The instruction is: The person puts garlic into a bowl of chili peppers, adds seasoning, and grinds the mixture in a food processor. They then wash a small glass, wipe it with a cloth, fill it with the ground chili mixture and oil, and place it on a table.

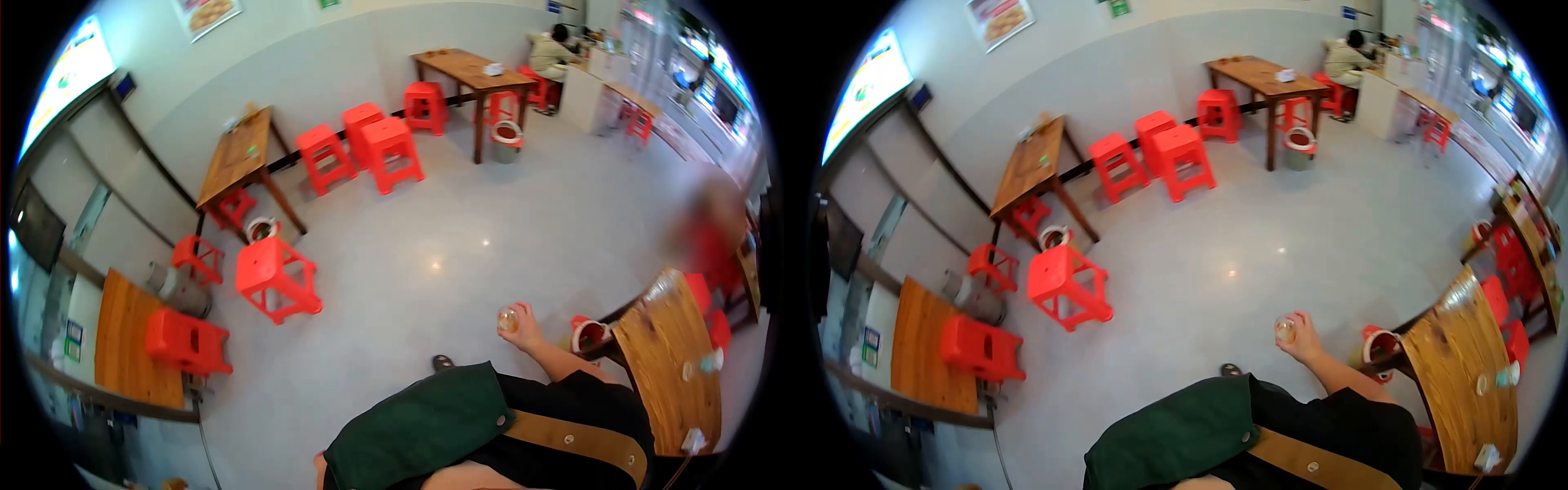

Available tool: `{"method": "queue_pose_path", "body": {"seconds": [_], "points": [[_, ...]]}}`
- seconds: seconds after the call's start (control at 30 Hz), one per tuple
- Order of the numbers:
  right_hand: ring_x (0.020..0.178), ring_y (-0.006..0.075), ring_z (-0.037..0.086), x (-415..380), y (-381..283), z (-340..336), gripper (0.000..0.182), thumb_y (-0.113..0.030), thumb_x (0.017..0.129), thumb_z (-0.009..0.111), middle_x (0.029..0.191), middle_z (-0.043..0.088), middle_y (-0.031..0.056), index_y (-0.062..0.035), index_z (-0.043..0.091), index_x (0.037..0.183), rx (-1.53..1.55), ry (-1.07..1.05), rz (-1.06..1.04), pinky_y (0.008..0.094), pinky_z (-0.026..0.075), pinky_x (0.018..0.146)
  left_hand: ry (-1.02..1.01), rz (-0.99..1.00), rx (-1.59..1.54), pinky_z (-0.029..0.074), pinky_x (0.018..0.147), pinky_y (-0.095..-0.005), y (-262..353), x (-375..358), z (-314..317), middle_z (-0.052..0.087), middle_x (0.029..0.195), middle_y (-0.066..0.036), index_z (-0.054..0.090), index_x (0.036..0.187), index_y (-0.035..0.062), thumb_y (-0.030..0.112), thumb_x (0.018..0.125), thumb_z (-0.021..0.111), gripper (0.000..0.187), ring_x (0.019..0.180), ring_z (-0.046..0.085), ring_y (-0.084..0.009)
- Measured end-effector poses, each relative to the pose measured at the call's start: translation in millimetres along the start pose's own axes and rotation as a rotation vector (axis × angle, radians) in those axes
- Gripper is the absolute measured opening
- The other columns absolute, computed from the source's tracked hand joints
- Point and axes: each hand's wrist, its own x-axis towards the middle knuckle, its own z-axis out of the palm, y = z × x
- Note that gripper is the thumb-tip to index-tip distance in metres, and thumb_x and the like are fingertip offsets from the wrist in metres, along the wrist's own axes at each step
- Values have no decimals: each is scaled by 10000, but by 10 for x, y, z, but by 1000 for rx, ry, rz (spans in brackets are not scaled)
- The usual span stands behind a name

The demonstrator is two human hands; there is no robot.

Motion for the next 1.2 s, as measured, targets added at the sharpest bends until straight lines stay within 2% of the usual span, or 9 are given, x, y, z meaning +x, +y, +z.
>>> {"method": "queue_pose_path", "body": {"seconds": [0.17, 0.33, 0.5, 0.7, 0.77, 0.8, 0.97, 1.07, 1.2], "points": [[982, 322, 463, 972, -871, 950, 595, -213, 565, 740, 1110, 381, 149, -87, 434, 1060, 25, -137, -225, 372, 429, 801, 117, -82, -177, 414, 826, -343, -103, 164, -279, 578, 988, -172, 568, 981, -15, 280, 668, 649, 438, 942, 540, -284], [996, 323, 458, 1782, -1991, 2437, 605, -201, 538, 740, 1124, 391, 148, -115, 448, 1061, 89, -283, -433, 379, 429, 795, 229, -202, -317, 416, 821, -341, -311, 327, -698, 578, 985, -171, 569, 978, -15, 274, 668, 650, 431, 939, 541, -279], [1027, 310, 442, 2001, -3651, 3932, 588, -240, 550, 738, 1112, 398, 139, -111, 467, 1055, 239, -698, -796, 378, 417, 822, 321, -396, -401, 417, 816, -340, -779, 215, -1089, 579, 982, -169, 569, 975, -14, 267, 668, 651, 425, 936, 542, -274], [1032, 313, 436, 1353, -5758, 5342, 595, -225, 543, 751, 1118, 399, 136, -112, 465, 1052, 389, -1005, -1228, 380, 415, 826, 507, -709, -577, 419, 811, -338, -1438, -547, -819, 580, 978, -167, 570, 972, -14, 260, 668, 652, 417, 932, 544, -268], [1038, 314, 432, 949, -6354, 5717, 602, -212, 538, 758, 1113, 398, 144, -98, 460, 1048, 426, -1052, -1204, 376, 410, 832, 564, -850, -658, 420, 809, -337, -1499, -846, -541, 580, 977, -167, 570, 970, -14, 258, 668, 652, 415, 931, 544, -266], [1038, 314, 432, 696, -6591, 5873, 602, -212, 538, 758, 1113, 398, 144, -98, 460, 1048, 436, -1134, -1287, 376, 410, 832, 583, -926, -700, 420, 808, -337, -1493, -975, -402, 580, 977, -166, 570, 970, -14, 256, 668, 652, 413, 930, 545, -265], [1017, 326, 439, -197, -7439, 6656, 607, -207, 544, 752, 1116, 392, 162, -86, 443, 1052, 531, -1131, -1407, 389, 410, 826, 565, -1207, -853, 422, 803, -335, -1654, -1249, -35, 580, 974, -165, 570, 967, -14, 250, 668, 653, 407, 927, 546, -260], [1009, 332, 435, -664, -7988, 6911, 605, -216, 550, 744, 1102, 394, 161, -64, 438, 1049, 418, -1309, -1360, 384, 402, 832, 513, -1239, -857, 423, 801, -334, -2107, -1224, -294, 581, 972, -164, 571, 965, -13, 247, 668, 654, 403, 925, 547, -257], [999, 336, 437, -1090, -8704, 7455, 589, -215, 555, 736, 1092, 395, 162, -53, 445, 1041, 494, -1230, -1382, 383, 399, 833, 675, -1112, -554, 424, 797, -333, -3345, -916, -1345, 581, 969, -162, 571, 962, -13, 242, 668, 655, 398, 923, 548, -253]]}}
